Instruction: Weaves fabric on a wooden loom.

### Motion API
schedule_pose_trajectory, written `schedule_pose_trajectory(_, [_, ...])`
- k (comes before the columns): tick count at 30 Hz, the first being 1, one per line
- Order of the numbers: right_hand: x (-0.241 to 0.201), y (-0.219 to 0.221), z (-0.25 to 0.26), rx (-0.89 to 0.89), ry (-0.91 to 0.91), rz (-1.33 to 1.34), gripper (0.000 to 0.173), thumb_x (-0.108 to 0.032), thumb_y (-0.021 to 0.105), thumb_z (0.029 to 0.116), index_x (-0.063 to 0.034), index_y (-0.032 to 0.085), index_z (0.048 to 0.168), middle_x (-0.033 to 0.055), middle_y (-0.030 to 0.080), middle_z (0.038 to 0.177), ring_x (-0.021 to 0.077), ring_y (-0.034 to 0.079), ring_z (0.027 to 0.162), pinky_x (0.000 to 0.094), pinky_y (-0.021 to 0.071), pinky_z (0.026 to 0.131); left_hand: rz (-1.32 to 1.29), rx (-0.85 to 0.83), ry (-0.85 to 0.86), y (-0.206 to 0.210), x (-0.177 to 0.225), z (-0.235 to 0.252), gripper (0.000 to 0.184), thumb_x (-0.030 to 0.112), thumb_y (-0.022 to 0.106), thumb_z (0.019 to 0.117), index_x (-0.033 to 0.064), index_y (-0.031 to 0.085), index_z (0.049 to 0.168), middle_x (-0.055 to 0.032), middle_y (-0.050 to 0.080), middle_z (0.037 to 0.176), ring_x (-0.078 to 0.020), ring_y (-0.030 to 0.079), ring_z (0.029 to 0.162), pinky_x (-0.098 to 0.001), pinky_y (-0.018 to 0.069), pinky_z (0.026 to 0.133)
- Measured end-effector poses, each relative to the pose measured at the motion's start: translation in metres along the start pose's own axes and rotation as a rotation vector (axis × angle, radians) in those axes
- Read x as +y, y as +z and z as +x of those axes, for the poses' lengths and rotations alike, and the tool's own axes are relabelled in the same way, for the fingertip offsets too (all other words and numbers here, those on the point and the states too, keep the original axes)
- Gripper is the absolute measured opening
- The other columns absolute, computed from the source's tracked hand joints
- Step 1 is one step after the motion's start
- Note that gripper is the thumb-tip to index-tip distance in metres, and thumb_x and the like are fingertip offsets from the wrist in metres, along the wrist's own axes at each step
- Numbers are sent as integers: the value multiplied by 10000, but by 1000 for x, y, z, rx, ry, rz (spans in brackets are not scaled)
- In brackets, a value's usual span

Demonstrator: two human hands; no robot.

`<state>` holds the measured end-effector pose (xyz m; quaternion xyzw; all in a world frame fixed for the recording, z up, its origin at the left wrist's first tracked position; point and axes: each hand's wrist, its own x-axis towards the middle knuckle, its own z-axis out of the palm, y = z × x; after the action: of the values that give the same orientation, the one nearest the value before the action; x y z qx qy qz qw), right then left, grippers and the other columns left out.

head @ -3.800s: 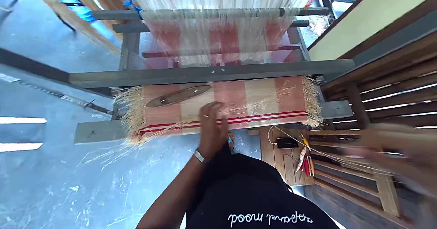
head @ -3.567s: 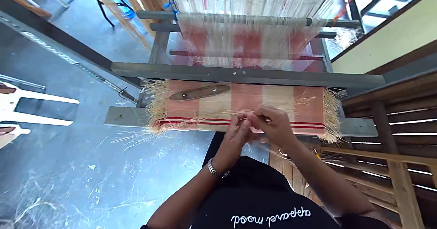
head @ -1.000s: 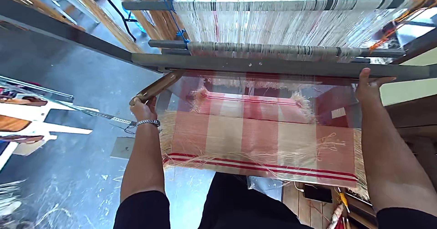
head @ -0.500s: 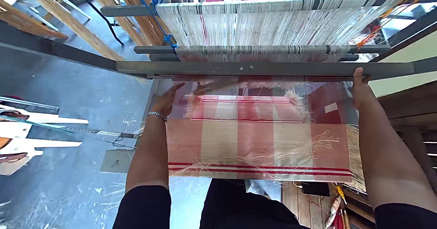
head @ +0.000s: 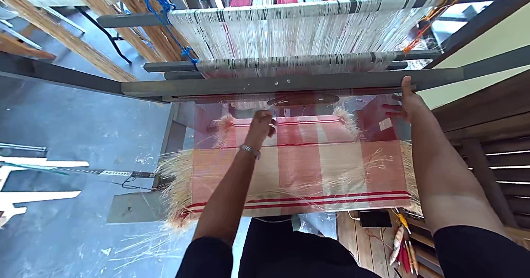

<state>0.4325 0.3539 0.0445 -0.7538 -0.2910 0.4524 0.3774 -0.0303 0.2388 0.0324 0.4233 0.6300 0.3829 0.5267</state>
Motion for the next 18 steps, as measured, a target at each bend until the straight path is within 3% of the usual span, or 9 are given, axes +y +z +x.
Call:
schedule_pose_trajectory(3, [-3,1,-2,35,4,1,1000,-865,378,897,-157,292,1597,166,465,1556,382,627,1233,581,557,928,11,96,-111,34,-4,14,418,306,404,1119,62,433,1456,-94,673,888,-118,527,561,-281,448,532])
schedule_pose_trajectory(5, [-2,2,-2,47,7,2,997,-865,383,895,-163,296,1597,163,464,1558,378,619,1246,577,552,941,115,155,-85,48,-7,14,546,347,415,1112,64,311,1567,-139,686,967,-192,601,707,-372,510,661])
schedule_pose_trajectory(7, [-2,3,-4,54,6,4,978,-860,388,898,-179,304,1595,165,465,1555,373,612,1254,574,548,940,264,175,-72,58,-8,16,701,398,431,1095,63,139,1636,-210,710,1052,-334,700,947,-546,558,895])
schedule_pose_trajectory(9, [-3,4,-4,61,3,15,970,-858,398,897,-188,307,1592,167,467,1551,371,611,1253,567,548,933,427,190,-101,63,-1,20,769,451,418,1080,82,52,1648,-239,698,1079,-407,687,1030,-627,528,924])
schedule_pose_trajectory(13, [-4,2,-6,57,0,-11,973,-846,370,917,-131,335,1577,165,496,1530,353,623,1240,542,553,945,523,207,-91,66,4,27,821,529,448,1059,77,84,1640,-308,683,1124,-487,673,1062,-687,512,909])
schedule_pose_trajectory(15, [-3,1,-1,53,-3,-6,967,-845,389,912,-145,341,1576,160,504,1523,355,623,1240,547,557,943,372,162,-78,60,7,29,739,466,515,1056,116,202,1626,-268,694,1058,-404,698,939,-597,562,833])
schedule_pose_trajectory(16, [-3,1,1,51,-7,-6,967,-848,397,907,-155,338,1579,163,510,1516,357,629,1234,544,563,933,198,117,-58,54,9,28,574,391,543,1062,147,368,1551,-183,668,906,-279,655,736,-454,571,668])
schedule_pose_trajectory(17, [-2,0,3,51,-9,4,968,-849,414,900,-164,336,1580,170,514,1509,361,629,1229,543,564,927,-75,29,-54,47,11,29,315,331,510,1072,185,529,1351,-18,496,681,-102,457,497,-246,409,443])
schedule_pose_trajectory(18, [-1,0,4,52,-7,11,970,-851,435,891,-178,333,1583,171,518,1504,361,633,1226,544,568,928,-392,-112,-112,37,10,31,267,317,470,1071,180,601,1259,77,390,580,-16,340,399,-158,310,358])
